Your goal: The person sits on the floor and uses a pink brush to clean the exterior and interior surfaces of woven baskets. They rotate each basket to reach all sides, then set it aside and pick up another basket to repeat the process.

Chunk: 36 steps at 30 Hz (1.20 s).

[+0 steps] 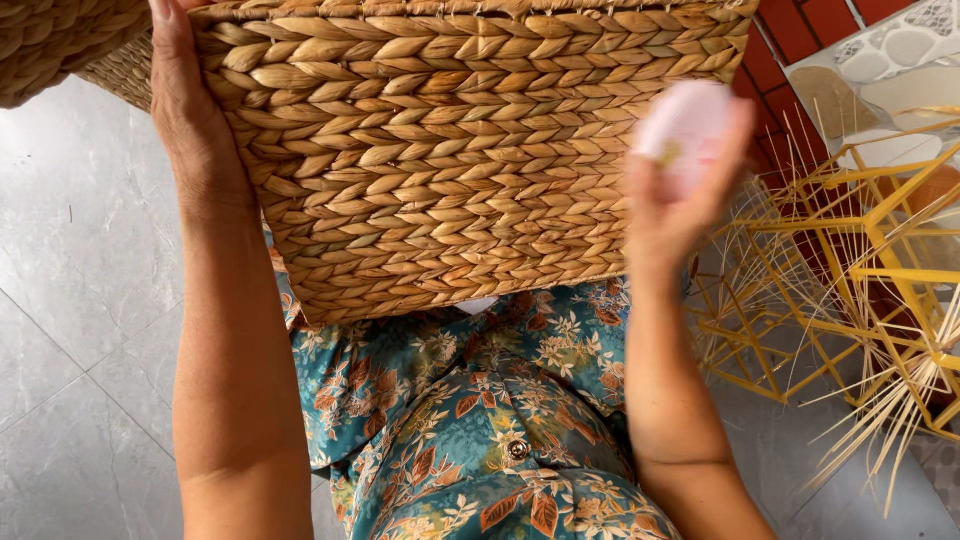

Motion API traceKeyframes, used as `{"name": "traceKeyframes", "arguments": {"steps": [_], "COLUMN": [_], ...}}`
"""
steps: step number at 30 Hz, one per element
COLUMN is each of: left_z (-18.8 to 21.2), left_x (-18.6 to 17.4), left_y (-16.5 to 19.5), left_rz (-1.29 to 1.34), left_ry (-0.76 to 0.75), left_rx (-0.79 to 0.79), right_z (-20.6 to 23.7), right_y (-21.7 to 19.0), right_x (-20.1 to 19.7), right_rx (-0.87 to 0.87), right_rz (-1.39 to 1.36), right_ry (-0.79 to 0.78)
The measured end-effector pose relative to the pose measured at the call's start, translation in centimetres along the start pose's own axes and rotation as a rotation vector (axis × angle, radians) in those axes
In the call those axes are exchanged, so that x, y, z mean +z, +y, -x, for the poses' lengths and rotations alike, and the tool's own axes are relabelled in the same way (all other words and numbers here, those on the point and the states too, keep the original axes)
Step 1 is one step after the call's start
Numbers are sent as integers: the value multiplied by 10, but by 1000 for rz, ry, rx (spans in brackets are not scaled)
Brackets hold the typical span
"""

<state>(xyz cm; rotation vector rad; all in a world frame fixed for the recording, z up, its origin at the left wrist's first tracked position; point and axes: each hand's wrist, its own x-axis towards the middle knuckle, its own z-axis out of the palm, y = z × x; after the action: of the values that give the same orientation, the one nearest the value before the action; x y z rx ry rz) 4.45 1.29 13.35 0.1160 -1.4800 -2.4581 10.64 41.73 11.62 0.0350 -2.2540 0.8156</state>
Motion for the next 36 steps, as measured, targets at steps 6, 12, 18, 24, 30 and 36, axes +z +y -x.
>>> {"name": "traceKeyframes", "arguments": {"steps": [6, 12, 18, 24, 30, 36], "left_z": [-5, 3, -1, -10, -13, -2], "left_x": [-1, -5, -8, -9, -11, -14], "left_y": [-3, -1, -6, -8, -9, -13], "left_rz": [15, -15, -45, -17, 7, -122], "left_ry": [-243, -238, -189, -125, -185, -110], "left_rx": [181, 171, 163, 68, 74, 90], "right_z": [39, 60, 43, 3, -52, -48], "right_y": [-138, -158, -40, 74, 72, 22], "right_x": [58, 61, 21, -22, 12, 5], "right_rx": [-263, -399, -126, 308, 881, 644], "right_rz": [-234, -292, -127, -686, -1032, -1119], "right_ry": [-311, -429, -156, 56, -214, -440]}}
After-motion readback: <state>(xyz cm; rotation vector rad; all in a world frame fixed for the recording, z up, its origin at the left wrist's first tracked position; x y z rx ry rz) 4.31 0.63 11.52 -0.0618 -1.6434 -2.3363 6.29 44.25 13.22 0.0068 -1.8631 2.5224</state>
